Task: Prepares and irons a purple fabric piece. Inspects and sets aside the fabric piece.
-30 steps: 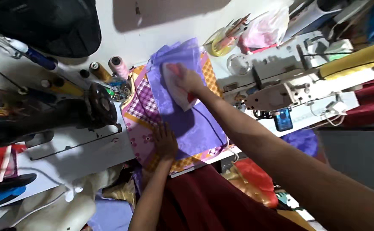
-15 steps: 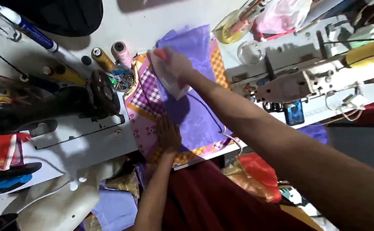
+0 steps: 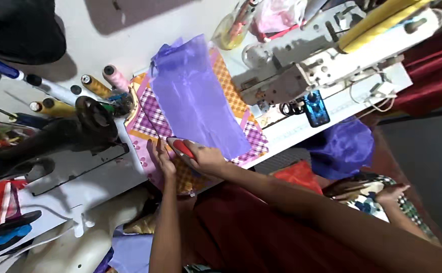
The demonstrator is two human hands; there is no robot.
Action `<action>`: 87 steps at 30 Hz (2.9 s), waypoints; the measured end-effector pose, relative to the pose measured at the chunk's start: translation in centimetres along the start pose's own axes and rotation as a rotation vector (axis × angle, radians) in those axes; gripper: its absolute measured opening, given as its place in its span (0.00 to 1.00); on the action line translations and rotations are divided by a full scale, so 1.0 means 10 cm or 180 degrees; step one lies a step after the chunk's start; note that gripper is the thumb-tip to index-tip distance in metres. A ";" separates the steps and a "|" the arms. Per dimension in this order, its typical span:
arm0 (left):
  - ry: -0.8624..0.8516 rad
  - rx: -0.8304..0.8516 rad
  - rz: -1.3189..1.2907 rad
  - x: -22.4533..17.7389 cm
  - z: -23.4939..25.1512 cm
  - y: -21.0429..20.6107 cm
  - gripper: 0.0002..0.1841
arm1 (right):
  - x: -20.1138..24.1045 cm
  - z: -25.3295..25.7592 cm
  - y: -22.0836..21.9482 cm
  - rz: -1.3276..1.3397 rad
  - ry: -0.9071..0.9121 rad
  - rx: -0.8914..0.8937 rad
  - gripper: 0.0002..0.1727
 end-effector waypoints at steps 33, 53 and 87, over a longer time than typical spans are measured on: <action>-0.0052 -0.0362 0.3188 -0.29 -0.52 -0.24 0.30 | -1.57 -1.29 0.34 0.0355 -0.0995 -0.1261 0.38; 0.0842 0.0114 0.2767 -0.61 0.31 -0.55 0.21 | -2.30 -2.42 0.22 0.2898 -0.0607 -0.5219 0.26; 0.1791 0.0202 0.1576 -0.30 -0.72 -0.49 0.20 | -2.49 0.98 2.45 -0.0035 -0.2061 -0.2568 0.24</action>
Point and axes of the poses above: each hand's wrist, its own z-axis towards the middle knuckle, its own y-axis out of the back of the hand, x = y × z, the point moved 4 cm from there along z, towards the middle knuckle, and after that the axes turned 13 degrees about y, right-handed, at the moved point
